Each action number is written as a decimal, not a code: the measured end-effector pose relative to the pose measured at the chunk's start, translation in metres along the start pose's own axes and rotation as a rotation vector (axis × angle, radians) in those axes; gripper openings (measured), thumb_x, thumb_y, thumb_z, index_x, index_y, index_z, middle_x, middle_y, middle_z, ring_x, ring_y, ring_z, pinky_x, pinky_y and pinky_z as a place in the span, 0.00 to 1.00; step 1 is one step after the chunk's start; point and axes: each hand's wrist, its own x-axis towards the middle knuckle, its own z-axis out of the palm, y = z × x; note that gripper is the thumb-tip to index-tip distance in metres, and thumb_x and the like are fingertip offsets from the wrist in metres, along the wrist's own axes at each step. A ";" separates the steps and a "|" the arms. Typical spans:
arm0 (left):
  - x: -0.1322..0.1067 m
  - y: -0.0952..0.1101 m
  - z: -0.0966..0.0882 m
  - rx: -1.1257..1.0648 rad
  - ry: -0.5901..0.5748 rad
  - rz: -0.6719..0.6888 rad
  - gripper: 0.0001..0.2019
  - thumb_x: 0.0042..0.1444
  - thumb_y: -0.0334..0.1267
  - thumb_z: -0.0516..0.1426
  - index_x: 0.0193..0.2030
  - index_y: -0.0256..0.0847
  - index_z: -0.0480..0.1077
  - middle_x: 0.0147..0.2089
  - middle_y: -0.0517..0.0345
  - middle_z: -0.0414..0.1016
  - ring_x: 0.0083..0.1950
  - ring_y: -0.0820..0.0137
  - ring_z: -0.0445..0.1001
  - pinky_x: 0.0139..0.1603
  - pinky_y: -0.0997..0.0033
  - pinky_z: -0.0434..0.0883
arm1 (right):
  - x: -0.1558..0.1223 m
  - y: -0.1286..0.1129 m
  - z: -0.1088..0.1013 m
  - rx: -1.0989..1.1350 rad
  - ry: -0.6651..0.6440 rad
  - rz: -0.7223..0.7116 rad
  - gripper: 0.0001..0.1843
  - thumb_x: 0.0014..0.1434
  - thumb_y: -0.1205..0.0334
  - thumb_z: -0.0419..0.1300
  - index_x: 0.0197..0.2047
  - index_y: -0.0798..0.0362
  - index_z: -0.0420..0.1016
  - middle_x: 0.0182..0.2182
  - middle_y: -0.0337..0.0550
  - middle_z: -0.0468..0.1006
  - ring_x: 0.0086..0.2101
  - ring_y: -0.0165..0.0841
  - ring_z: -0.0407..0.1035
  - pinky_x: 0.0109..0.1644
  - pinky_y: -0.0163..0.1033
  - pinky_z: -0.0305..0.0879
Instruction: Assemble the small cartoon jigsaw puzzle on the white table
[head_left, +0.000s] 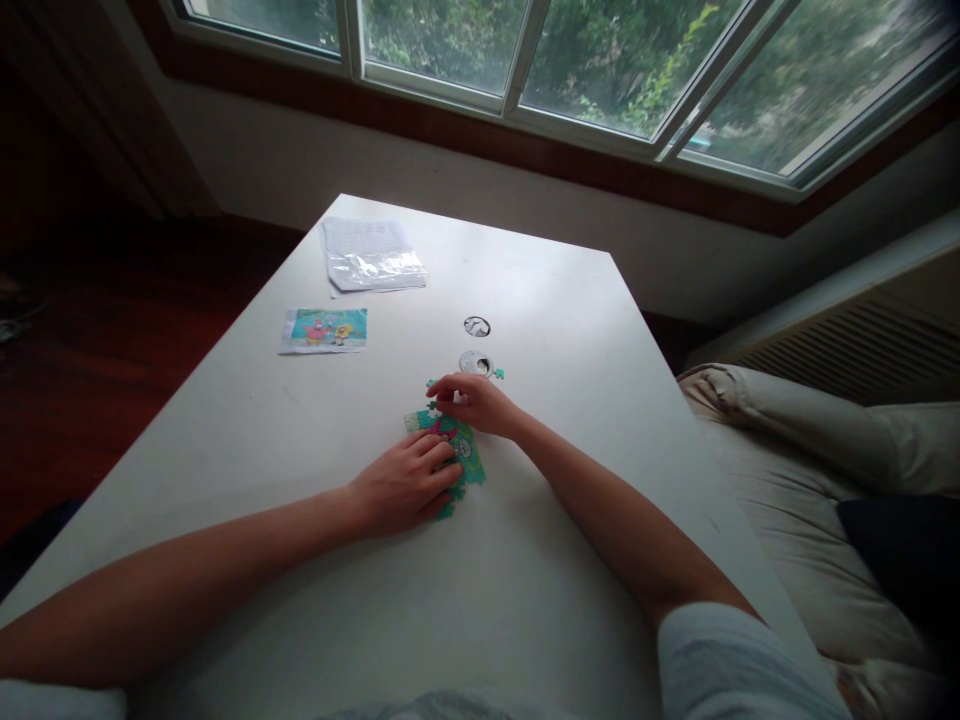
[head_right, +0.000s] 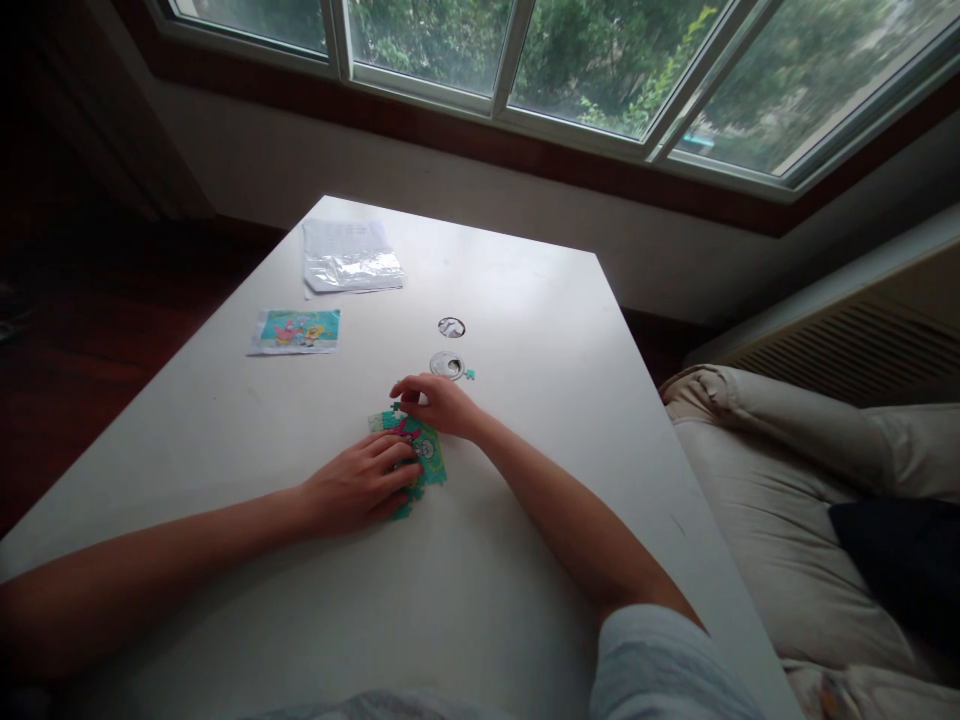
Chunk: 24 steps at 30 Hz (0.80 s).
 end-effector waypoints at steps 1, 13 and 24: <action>0.000 0.000 0.000 -0.001 -0.003 -0.003 0.12 0.65 0.37 0.54 0.53 0.40 0.69 0.49 0.48 0.71 0.53 0.58 0.68 0.65 0.51 0.64 | -0.001 0.001 0.002 -0.020 0.007 -0.015 0.07 0.62 0.65 0.62 0.44 0.52 0.79 0.34 0.40 0.78 0.35 0.30 0.70 0.42 0.35 0.64; -0.001 0.000 0.000 -0.013 -0.005 -0.005 0.11 0.65 0.38 0.54 0.53 0.41 0.69 0.48 0.47 0.71 0.52 0.58 0.68 0.63 0.51 0.65 | -0.004 0.001 0.017 -0.159 0.088 -0.021 0.02 0.60 0.67 0.64 0.36 0.51 0.77 0.33 0.40 0.78 0.38 0.34 0.67 0.48 0.40 0.62; 0.001 0.001 0.000 -0.008 -0.001 -0.004 0.11 0.64 0.38 0.54 0.52 0.41 0.69 0.48 0.48 0.71 0.52 0.58 0.68 0.64 0.51 0.65 | -0.004 0.000 0.022 -0.317 0.119 0.033 0.01 0.60 0.65 0.66 0.36 0.51 0.78 0.36 0.43 0.74 0.42 0.37 0.64 0.50 0.43 0.60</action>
